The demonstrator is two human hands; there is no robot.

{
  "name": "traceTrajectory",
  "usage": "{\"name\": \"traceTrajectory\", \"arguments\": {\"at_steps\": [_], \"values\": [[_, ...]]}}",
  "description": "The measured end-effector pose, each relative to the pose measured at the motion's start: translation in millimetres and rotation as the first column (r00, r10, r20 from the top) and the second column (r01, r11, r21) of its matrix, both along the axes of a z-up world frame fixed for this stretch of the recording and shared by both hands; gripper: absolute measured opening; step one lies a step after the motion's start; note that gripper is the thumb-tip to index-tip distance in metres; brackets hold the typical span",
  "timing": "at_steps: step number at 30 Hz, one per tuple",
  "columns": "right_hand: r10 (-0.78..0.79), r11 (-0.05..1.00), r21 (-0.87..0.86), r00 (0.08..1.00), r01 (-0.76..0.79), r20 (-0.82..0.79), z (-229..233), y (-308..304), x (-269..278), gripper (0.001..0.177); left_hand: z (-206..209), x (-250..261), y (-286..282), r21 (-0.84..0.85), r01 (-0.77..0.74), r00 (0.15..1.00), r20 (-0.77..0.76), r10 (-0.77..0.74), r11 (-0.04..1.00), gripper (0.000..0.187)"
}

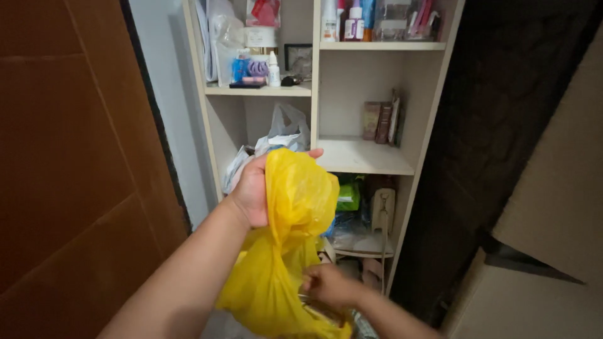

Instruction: Organizing various cosmetic and skincare products on a white shelving unit.

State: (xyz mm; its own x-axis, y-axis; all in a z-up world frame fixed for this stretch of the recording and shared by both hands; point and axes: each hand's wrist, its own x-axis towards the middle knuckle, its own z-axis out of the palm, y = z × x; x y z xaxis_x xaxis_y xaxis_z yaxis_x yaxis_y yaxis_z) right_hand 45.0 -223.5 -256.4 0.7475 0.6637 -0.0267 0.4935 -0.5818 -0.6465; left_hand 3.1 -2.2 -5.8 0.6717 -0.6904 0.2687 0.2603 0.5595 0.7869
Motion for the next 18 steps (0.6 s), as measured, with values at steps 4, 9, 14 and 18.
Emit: {"name": "traceTrajectory", "arguments": {"at_steps": [4, 9, 14, 18], "values": [[0.005, 0.992, 0.13, 0.995, 0.008, -0.099, 24, 22, -36, 0.016, 1, 2, 6, -0.036, -0.001, 1.0, 0.004, 0.001, 0.999, 0.065], [0.15, 0.981, 0.061, 0.924, -0.183, 0.351, 6, 13, -15, 0.03, 0, -1, 29, -0.051, -0.098, 0.995, 0.02, 0.1, 0.994, 0.066], [0.009, 0.846, -0.479, 0.892, 0.235, 0.453, 21, -1, 7, 0.023, -16, 7, 46, 0.009, -0.161, 0.986, -0.046, 0.162, 0.987, 0.062], [0.008, 0.807, -0.543, 0.915, 0.233, 0.403, 51, -25, 46, 0.025, -34, 33, 37, 0.163, -0.149, 0.984, -0.071, 0.162, 0.975, 0.057]]}}
